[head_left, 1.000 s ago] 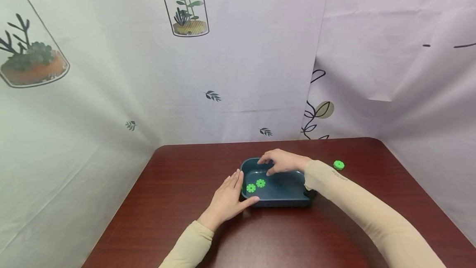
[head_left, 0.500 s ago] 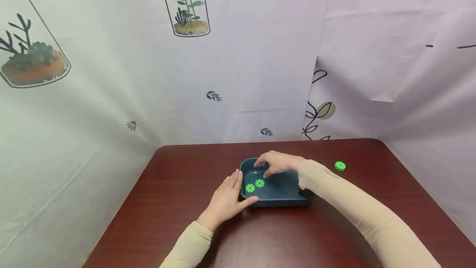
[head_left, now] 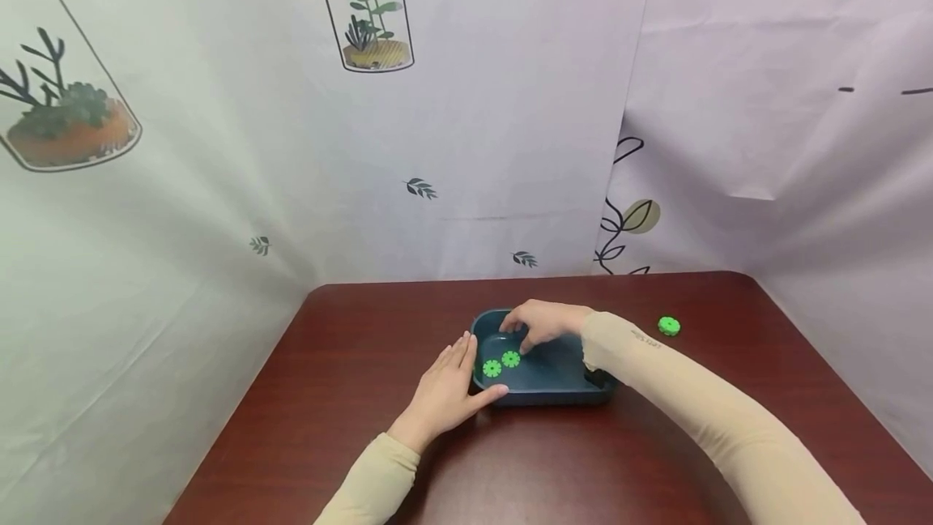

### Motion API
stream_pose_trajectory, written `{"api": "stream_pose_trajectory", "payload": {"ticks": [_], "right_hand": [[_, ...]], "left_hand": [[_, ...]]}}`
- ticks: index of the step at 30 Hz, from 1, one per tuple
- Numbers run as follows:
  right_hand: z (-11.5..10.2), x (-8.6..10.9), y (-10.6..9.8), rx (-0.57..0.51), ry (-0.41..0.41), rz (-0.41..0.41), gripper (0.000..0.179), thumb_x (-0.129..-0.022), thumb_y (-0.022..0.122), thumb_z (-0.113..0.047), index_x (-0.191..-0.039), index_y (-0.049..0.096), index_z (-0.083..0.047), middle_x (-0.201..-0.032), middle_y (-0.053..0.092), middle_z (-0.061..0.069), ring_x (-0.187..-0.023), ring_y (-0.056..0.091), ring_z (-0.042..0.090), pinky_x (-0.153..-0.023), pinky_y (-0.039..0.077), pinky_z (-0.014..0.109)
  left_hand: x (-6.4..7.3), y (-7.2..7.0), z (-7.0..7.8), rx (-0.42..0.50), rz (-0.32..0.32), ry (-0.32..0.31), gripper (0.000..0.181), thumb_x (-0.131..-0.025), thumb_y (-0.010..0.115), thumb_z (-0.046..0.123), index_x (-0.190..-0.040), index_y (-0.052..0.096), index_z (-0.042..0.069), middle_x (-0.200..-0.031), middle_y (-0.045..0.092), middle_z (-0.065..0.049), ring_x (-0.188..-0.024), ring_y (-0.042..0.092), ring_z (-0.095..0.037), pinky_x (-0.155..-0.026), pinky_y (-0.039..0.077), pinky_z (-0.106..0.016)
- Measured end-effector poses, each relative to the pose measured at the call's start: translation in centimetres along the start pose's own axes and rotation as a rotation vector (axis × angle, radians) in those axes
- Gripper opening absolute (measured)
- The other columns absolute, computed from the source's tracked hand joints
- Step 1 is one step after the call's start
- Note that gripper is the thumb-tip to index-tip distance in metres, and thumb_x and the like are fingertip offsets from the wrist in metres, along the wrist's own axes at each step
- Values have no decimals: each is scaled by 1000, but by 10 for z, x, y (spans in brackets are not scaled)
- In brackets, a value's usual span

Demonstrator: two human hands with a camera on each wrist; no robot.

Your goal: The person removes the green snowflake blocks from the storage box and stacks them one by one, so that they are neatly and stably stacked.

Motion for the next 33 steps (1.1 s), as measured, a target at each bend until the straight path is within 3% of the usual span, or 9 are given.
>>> {"api": "stream_pose_trajectory", "payload": {"ticks": [8,17,25,33], "right_hand": [[-3,-1,9,-30,13,-64,51,-84,83,-14,-132,66,-8,-116,69,4,-108,64,19,-95,53,38],[1,-13,21,23,48,-118,48,-81,86,-23,-126,70,-16,-98,63,-9,-86,57,8,-79,51,28],[-2,-18,26,10,78,-171,35,-81,87,-23,-110,67,-25,-88,59,-7,-77,54,8,-70,47,26],[-9,-20,26,4,81,-180,26,-82,86,-21,-98,66,-22,-78,60,-6,-67,52,7,-62,42,23]], "left_hand": [[3,3,0,-8,4,-1,109,-88,38,83,-156,32,-2,-160,33,-18,-148,32,-30,-119,28,-45],[3,1,1,-16,13,8,107,-89,39,82,-156,33,-2,-160,34,-18,-148,33,-30,-119,29,-45],[3,1,1,-14,20,14,107,-89,40,81,-156,32,-2,-160,33,-18,-148,32,-30,-119,29,-45],[1,-1,1,-10,15,19,108,-89,39,82,-156,32,-2,-160,33,-18,-148,32,-30,-119,29,-45]]}}
Point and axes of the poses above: each hand's wrist, its own x-axis away from the middle knuckle, its own y-axis out of the palm, z = x × y, the point moved 7 cm from there along -x, towards the middle knuckle
